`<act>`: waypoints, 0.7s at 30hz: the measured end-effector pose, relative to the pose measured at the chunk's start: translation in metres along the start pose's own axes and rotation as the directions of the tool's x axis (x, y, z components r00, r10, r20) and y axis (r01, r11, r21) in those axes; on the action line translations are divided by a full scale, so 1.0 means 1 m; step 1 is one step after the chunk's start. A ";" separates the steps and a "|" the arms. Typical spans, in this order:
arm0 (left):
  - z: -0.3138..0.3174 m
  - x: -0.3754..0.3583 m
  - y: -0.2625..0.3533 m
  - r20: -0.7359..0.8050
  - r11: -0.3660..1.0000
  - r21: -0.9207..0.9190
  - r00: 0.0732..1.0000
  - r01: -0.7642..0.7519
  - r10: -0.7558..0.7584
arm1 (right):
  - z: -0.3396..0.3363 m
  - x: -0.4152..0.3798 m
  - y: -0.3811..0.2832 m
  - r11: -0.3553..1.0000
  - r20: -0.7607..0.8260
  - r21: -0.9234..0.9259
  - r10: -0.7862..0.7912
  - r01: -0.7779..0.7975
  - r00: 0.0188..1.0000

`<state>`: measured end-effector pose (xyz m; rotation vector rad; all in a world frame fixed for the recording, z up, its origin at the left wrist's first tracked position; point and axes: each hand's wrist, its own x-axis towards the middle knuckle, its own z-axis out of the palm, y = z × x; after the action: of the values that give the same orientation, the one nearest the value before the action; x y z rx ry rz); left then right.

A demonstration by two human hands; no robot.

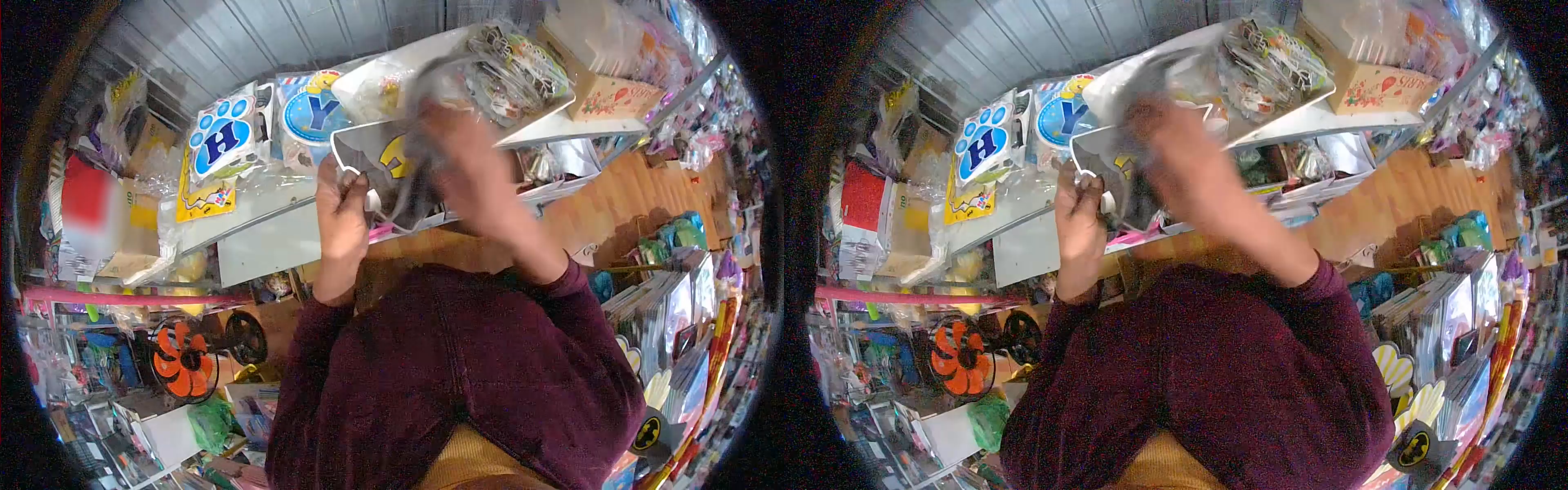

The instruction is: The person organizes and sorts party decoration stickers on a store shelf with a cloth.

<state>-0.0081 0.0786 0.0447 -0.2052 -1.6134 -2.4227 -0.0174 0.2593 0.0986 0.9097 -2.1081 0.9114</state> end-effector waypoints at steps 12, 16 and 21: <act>-0.010 -0.011 -0.003 -0.038 0.997 0.055 0.998 0.049 -0.047 | 0.063 0.005 0.046 0.947 0.222 -0.314 0.001 0.070 0.975; -0.006 -0.011 -0.002 -0.028 0.999 -0.044 1.000 0.013 -0.014 | 0.050 0.010 0.061 0.931 0.262 -0.233 0.339 -0.282 0.903; -0.022 -0.017 0.004 -0.133 0.999 -0.034 0.991 -0.037 0.032 | 0.023 0.007 0.066 0.567 -0.158 0.563 0.788 -0.601 0.595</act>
<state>0.0092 0.0584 0.0357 -0.0752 -1.4974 -2.3869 -0.0803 0.2733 0.0699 -0.0498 -1.8977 1.9046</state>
